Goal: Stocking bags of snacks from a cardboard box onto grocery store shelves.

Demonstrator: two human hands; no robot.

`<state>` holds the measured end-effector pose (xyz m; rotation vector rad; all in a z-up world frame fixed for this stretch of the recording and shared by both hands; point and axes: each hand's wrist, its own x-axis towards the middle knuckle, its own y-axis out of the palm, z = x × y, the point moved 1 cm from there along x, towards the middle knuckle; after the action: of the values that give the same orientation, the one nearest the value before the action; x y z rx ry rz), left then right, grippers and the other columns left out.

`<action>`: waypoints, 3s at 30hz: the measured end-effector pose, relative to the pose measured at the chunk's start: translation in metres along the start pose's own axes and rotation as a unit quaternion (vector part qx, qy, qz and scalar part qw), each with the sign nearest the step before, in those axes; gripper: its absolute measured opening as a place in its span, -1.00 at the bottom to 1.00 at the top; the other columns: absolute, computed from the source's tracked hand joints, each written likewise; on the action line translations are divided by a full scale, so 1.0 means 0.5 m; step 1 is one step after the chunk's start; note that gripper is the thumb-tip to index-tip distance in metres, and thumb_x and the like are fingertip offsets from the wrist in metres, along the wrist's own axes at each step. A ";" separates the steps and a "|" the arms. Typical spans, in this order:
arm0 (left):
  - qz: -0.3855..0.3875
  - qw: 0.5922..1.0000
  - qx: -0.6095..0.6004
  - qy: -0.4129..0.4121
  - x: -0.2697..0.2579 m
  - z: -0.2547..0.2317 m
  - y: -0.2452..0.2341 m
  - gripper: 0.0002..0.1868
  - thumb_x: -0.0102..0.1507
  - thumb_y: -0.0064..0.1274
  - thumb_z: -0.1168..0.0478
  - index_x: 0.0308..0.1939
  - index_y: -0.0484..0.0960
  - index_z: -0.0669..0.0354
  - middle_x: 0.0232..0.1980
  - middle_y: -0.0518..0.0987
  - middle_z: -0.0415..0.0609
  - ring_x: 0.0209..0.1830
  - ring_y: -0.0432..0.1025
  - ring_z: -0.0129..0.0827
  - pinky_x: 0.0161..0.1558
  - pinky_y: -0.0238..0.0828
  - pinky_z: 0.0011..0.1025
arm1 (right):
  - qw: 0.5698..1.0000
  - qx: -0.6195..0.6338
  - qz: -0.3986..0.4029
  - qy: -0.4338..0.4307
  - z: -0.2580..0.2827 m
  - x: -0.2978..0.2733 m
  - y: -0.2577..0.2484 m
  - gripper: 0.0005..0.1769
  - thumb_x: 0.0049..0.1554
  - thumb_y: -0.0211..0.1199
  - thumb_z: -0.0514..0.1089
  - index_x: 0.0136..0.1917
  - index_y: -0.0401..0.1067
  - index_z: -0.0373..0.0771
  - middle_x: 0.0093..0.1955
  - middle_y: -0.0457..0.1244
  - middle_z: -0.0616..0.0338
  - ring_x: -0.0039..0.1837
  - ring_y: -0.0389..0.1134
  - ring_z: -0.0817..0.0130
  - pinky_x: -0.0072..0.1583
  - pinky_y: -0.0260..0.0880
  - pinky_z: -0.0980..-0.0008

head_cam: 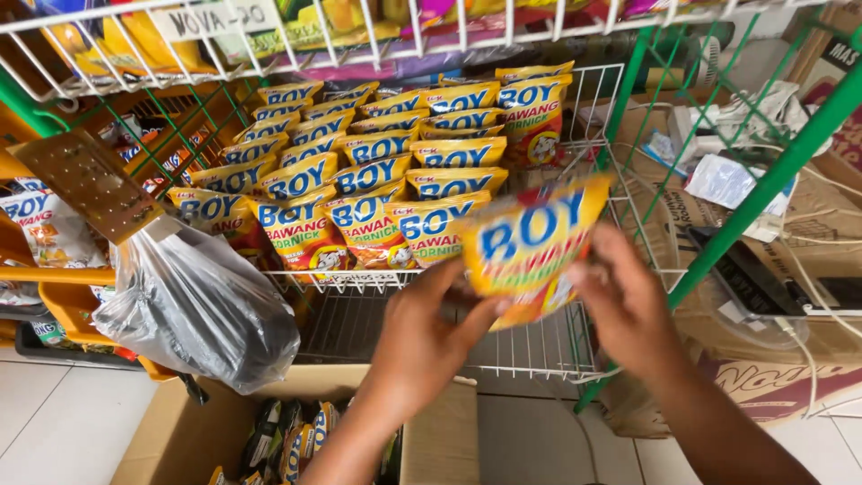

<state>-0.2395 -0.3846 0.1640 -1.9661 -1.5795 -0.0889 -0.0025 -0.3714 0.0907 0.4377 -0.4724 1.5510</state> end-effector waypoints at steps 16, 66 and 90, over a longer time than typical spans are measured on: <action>-0.087 0.993 -0.056 0.050 0.423 0.207 0.347 -0.30 0.25 0.04 0.34 0.45 0.17 0.40 -0.04 0.65 0.06 -0.06 0.57 -0.27 0.02 0.47 -0.42 | 0.951 -0.157 -0.260 -0.049 -0.286 0.400 -0.188 -0.60 0.19 0.21 -0.34 0.30 0.32 -0.26 0.13 0.37 0.06 0.15 0.39 0.31 0.22 0.38 0.34; -0.053 0.995 0.033 -0.078 0.519 0.437 0.410 -0.34 0.21 -0.07 0.31 0.41 0.24 0.45 0.23 0.51 0.40 0.27 0.42 0.16 0.28 0.30 -0.16 | 0.927 -0.298 -0.080 0.212 -0.482 0.472 -0.239 -0.61 0.11 0.34 -0.23 0.21 0.43 -0.29 0.12 0.42 0.00 0.13 0.48 0.20 0.14 0.46 0.25; 0.158 0.959 -0.126 -0.197 -0.360 0.493 -0.325 -0.59 0.43 -0.05 0.10 0.25 0.58 0.28 0.13 0.70 0.02 0.05 0.57 -0.45 0.14 0.51 -0.42 | 0.888 0.148 0.344 0.267 -0.148 -0.115 0.420 -0.46 0.23 0.07 -0.31 0.47 0.19 -0.38 0.43 0.24 -0.10 0.43 0.33 0.10 0.36 0.37 0.11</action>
<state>-0.5155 -0.4021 -0.0436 -2.5359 -1.5216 0.2602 -0.2097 -0.3835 -0.0088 0.0402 0.0701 2.3541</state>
